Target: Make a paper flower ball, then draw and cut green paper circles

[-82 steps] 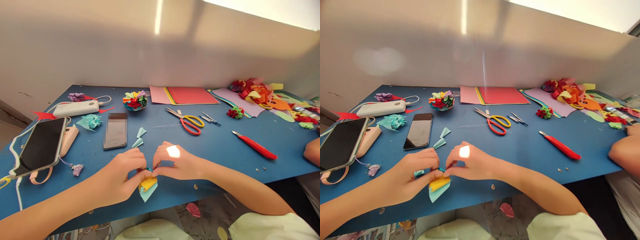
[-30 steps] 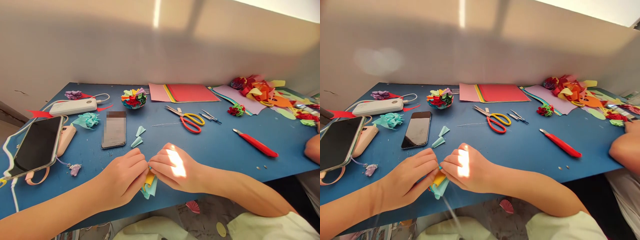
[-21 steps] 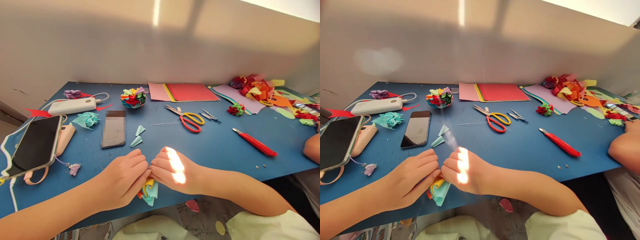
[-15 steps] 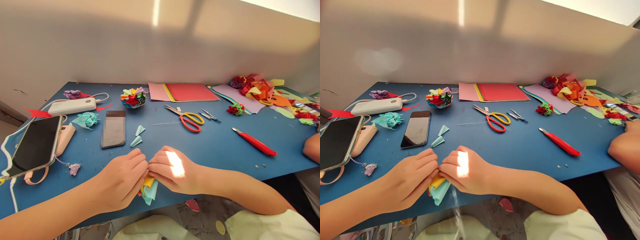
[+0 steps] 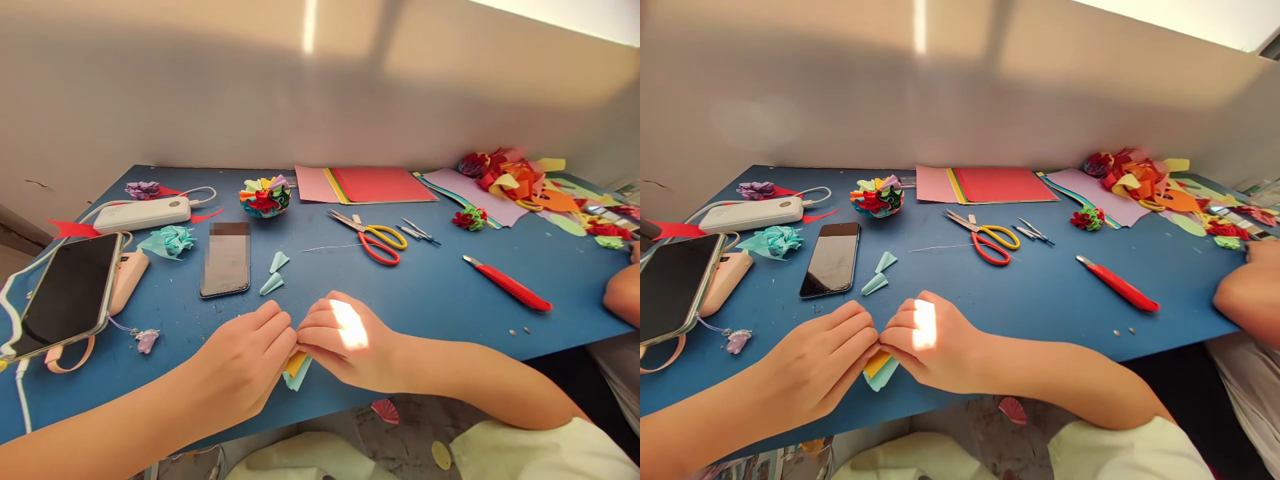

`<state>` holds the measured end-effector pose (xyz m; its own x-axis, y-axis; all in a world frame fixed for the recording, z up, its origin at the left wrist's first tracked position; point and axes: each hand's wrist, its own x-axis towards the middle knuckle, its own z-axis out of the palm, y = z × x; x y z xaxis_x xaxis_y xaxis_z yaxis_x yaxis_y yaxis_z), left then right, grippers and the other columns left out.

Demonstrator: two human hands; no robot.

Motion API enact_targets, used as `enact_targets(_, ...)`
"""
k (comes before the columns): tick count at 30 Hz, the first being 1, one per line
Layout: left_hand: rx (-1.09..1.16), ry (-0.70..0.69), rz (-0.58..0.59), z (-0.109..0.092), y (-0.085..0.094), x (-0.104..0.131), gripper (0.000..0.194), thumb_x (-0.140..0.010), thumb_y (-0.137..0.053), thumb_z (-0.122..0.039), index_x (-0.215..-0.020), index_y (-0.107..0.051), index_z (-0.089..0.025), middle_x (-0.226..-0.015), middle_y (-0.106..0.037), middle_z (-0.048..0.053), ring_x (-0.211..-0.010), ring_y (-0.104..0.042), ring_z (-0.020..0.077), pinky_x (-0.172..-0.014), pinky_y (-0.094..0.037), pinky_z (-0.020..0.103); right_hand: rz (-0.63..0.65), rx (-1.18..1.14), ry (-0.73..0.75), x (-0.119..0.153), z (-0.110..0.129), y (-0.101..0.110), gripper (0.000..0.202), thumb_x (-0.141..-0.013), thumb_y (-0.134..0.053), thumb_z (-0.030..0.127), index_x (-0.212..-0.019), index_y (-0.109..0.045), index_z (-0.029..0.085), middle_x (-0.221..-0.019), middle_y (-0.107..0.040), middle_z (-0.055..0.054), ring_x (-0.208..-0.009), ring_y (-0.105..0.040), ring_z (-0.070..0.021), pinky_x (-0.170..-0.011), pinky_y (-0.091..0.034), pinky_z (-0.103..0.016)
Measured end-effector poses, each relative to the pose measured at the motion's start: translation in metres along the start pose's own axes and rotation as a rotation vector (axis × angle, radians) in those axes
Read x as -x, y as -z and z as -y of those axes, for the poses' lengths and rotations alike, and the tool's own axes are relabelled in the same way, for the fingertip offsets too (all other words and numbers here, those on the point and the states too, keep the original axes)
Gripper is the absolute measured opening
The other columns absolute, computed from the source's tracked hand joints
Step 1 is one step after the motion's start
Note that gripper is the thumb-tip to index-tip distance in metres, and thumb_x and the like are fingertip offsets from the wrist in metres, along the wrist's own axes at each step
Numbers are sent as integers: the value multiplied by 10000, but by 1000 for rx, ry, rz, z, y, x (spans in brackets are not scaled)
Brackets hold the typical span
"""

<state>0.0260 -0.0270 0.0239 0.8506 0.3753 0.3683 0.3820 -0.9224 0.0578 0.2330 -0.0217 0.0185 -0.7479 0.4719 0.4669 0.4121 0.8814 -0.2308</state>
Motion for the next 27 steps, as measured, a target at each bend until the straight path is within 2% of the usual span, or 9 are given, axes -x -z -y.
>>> enact_targets(6,188,174,0,-5,4,-1,193,-879,-373,-42,-753,-478,-142,-713,-443,46,-665,-324,166,-526,-307,297,-18,-44,-99,-1,3,3,185,-927,-463,171,-781,-577,173,-681,-613,9,-660,-509,-120,-653,-343,-286)
enact_targets(9,140,145,23,-4,3,-1,206,-867,-376,-22,-734,-476,-143,-713,-444,47,-664,-321,162,-520,-314,287,3,-43,-90,-1,3,3,184,-918,-455,155,-772,-566,170,-687,-597,7,-654,-484,-119,-646,-341,-284)
enact_targets(13,96,119,-86,-1,-3,1,150,-853,-460,4,-811,-534,-120,-725,-499,55,-694,-348,162,-573,-358,287,-81,-30,-72,1,1,2,166,-896,-461,97,-885,-599,189,-822,-663,5,-715,-524,-120,-668,-349,-288)
enact_targets(16,184,169,-149,-3,-2,2,126,-865,-494,-23,-887,-545,-136,-765,-544,47,-725,-397,158,-623,-394,281,-131,-57,-70,3,-2,1,189,-880,-484,73,-946,-605,203,-820,-675,9,-729,-550,-118,-686,-370,-293)
enact_targets(18,298,301,-178,-4,4,1,93,-891,-495,-100,-933,-541,-170,-804,-559,30,-744,-441,151,-656,-415,274,-163,-122,-78,3,-7,1,193,-874,-503,63,-968,-597,203,-824,-676,10,-743,-570,-109,-709,-397,-289)
enact_targets(20,436,559,-202,-3,13,-1,87,-927,-464,-241,-951,-541,-210,-828,-563,8,-714,-465,137,-630,-419,257,-222,-205,-104,1,-14,2,156,-873,-538,83,-961,-591,201,-842,-679,4,-764,-586,-112,-724,-425,-289)
enact_targets(23,671,952,-181,4,22,-5,270,-933,-401,-469,-943,-554,-247,-805,-548,-12,-653,-476,122,-501,-382,224,-316,-310,-170,-2,-24,3,81,-869,-585,129,-898,-600,202,-818,-677,-7,-747,-589,-125,-720,-463,-291)
enact_targets(25,850,1077,-150,9,20,-6,368,-905,-393,-567,-976,-566,-250,-803,-557,-6,-672,-517,130,-449,-373,206,-374,-360,-205,-3,-28,3,80,-860,-593,128,-885,-609,202,-816,-669,-22,-754,-591,-135,-719,-490,-295)
enact_targets(27,1021,1119,-128,11,15,-7,456,-879,-396,-618,-1083,-557,-243,-865,-597,25,-717,-576,158,-422,-408,204,-426,-399,-208,-3,-30,2,107,-855,-583,112,-902,-611,204,-831,-655,-36,-776,-592,-146,-718,-511,-301)
